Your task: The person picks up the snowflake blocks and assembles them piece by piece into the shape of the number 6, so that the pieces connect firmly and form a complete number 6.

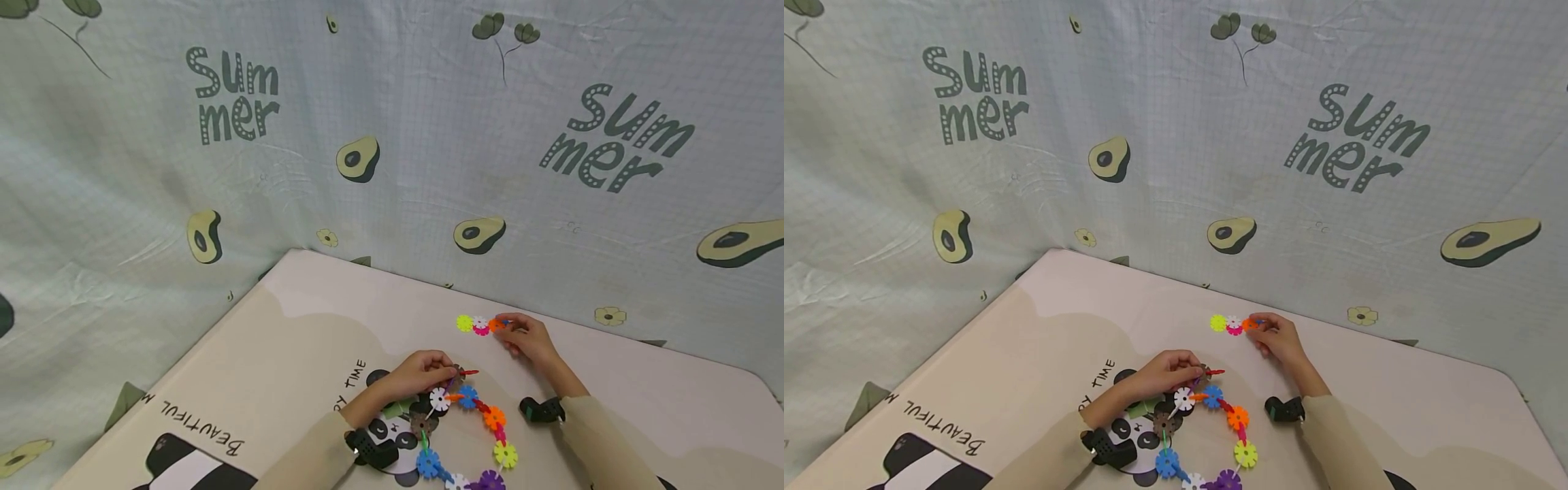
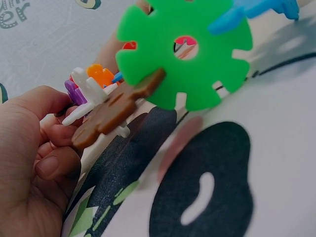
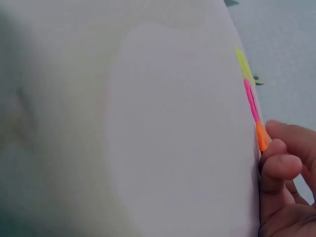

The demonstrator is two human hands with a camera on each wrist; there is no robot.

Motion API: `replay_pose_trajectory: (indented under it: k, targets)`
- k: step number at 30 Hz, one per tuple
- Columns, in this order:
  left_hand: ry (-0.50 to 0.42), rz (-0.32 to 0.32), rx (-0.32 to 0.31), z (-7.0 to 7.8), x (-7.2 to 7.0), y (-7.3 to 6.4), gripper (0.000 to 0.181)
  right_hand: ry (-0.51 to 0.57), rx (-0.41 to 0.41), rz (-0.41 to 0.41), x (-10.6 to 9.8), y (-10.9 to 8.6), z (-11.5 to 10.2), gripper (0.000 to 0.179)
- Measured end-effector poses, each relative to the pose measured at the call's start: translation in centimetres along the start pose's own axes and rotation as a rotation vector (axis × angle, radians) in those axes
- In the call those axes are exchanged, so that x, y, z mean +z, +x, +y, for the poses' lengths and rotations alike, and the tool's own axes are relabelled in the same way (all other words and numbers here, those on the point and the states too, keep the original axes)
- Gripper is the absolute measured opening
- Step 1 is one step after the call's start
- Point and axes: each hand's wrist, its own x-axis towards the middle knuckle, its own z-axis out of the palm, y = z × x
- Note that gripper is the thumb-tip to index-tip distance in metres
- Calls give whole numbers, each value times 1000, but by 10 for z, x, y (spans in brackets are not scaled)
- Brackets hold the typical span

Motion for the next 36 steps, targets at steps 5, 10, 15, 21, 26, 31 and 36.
replay_pose_trajectory:
  k: [5, 10, 15, 21, 26, 31, 36]
  targets:
    - [7, 0, 0, 0, 0, 0, 19, -23, 2, 13, 2, 2, -2, 45]
    - [-10, -3, -2, 0, 1, 0, 20, -46, 44, 38, 4, 3, -2, 45]
    - [-23, -11, -5, 0, 1, 0, 21, -45, 50, 53, 4, 1, -1, 45]
    - [0, -6, 12, -1, 1, 1, 20, -18, 36, 68, 5, -1, -2, 40]
    - [10, 0, 29, 0, 1, 2, 19, 6, 48, 68, 4, -2, -3, 33]
    - [7, -2, 32, 1, 1, 2, 19, 60, 53, 35, 0, -6, -4, 32]
    - [17, -4, 22, -1, 1, 3, 19, 73, 54, -1, -2, -12, -2, 35]
